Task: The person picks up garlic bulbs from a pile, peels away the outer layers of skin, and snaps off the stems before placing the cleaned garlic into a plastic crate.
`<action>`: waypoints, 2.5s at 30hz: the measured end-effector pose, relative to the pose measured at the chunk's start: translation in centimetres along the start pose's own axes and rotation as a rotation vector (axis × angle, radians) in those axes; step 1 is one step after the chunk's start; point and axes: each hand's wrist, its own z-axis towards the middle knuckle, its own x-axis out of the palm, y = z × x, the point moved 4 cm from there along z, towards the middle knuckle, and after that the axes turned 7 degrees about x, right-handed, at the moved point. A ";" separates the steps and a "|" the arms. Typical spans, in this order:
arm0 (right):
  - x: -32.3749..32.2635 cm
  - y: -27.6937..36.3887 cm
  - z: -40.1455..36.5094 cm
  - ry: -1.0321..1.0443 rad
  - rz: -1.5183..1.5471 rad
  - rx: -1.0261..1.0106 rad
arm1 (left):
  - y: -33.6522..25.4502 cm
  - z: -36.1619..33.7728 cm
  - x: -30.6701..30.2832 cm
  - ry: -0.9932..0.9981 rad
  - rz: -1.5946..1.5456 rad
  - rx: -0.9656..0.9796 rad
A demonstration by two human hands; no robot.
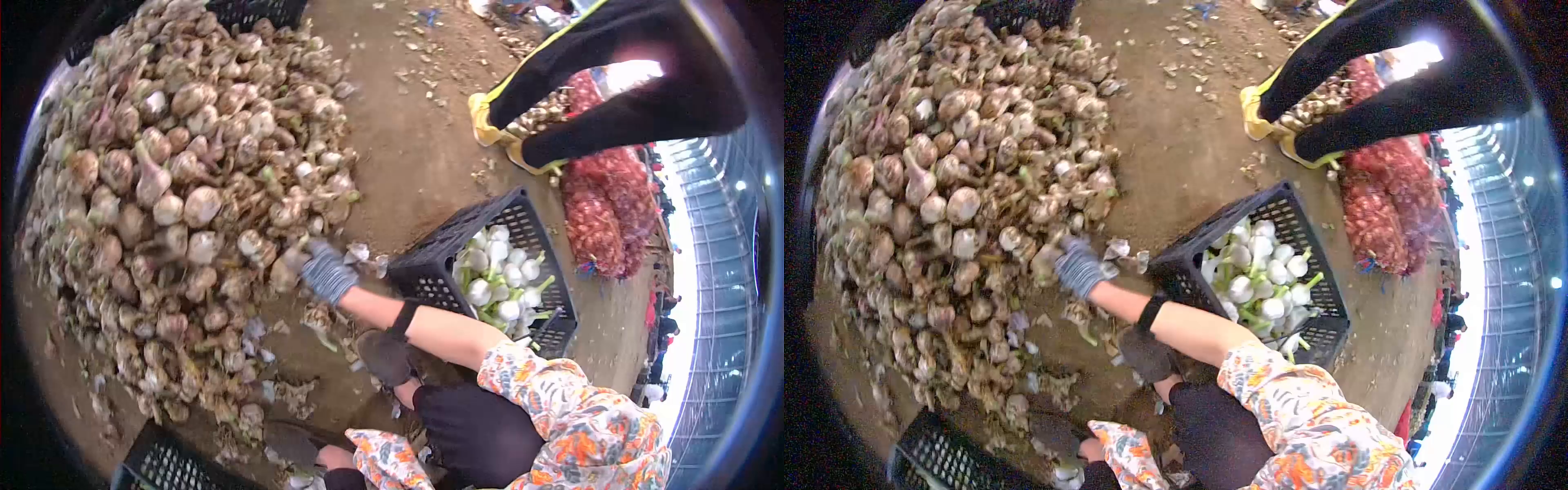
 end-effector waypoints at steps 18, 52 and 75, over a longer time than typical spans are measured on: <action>-2.0 3.7 -4.8 0.224 0.053 0.084 | -9.8 9.9 17.1 0.470 0.054 0.130; 0.1 3.0 -12.9 0.486 0.115 -0.693 | -22.5 -2.3 17.7 0.427 0.268 0.770; -2.3 5.1 -16.8 0.546 0.165 -0.488 | -18.7 -2.1 16.7 0.545 -0.176 0.171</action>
